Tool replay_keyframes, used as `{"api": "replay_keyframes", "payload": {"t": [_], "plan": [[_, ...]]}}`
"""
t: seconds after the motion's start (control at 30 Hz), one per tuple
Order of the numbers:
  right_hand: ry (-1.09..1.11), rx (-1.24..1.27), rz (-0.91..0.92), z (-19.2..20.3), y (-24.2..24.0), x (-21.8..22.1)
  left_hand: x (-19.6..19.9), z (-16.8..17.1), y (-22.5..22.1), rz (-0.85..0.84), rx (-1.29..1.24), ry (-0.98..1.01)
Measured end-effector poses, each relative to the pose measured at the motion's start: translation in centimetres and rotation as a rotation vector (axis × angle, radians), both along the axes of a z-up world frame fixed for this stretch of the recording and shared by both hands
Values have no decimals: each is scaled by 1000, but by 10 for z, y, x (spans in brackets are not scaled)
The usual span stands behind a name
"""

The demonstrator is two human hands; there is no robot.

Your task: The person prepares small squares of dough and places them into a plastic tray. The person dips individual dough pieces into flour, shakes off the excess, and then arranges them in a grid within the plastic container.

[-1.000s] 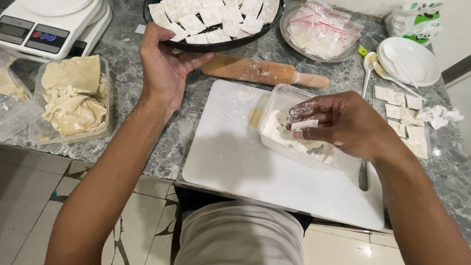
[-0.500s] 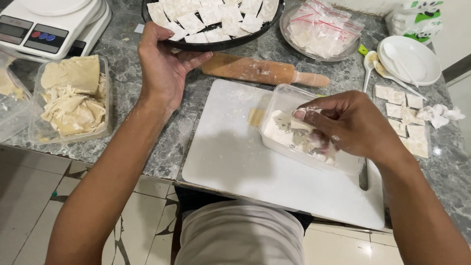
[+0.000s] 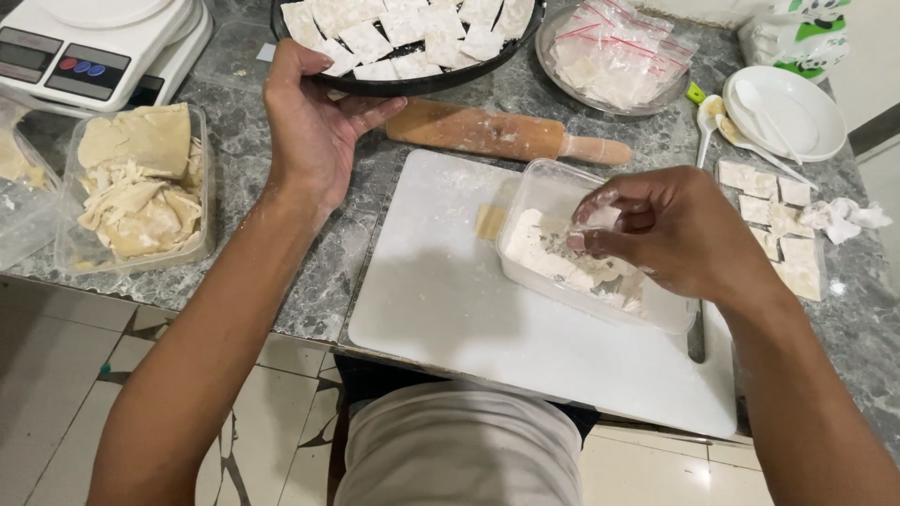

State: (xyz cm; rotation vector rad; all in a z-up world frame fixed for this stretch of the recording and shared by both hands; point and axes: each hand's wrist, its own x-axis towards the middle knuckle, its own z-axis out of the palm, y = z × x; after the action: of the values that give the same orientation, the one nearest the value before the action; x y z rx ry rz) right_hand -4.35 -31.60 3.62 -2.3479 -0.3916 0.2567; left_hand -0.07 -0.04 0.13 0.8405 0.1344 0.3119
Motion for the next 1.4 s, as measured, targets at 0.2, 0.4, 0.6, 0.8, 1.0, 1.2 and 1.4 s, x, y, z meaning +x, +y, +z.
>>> {"api": "replay_keyframes", "payload": {"t": [0.2,0.4,0.6,0.8,1.0,1.2,1.4], "plan": [[21,-39,-59,9,10,-2,1,-1,0,9,4,4],[29,65,-38,6,10,1,0,-1,-1,0,15,1],[3,32,-28,1,5,4,-1,0,-1,13,9,12],[35,-4,-61,3,6,0,-2,2,-2,-11,-5,-4],[38,-79,-22,3,7,2,-1,-1,-1,-13,16,-4],[51,-23,-192,10,15,-4,3,-6,1,-60,60,-51],[-132,-175,-222,1,10,0,3,-4,-2,-131,85,-68]]}}
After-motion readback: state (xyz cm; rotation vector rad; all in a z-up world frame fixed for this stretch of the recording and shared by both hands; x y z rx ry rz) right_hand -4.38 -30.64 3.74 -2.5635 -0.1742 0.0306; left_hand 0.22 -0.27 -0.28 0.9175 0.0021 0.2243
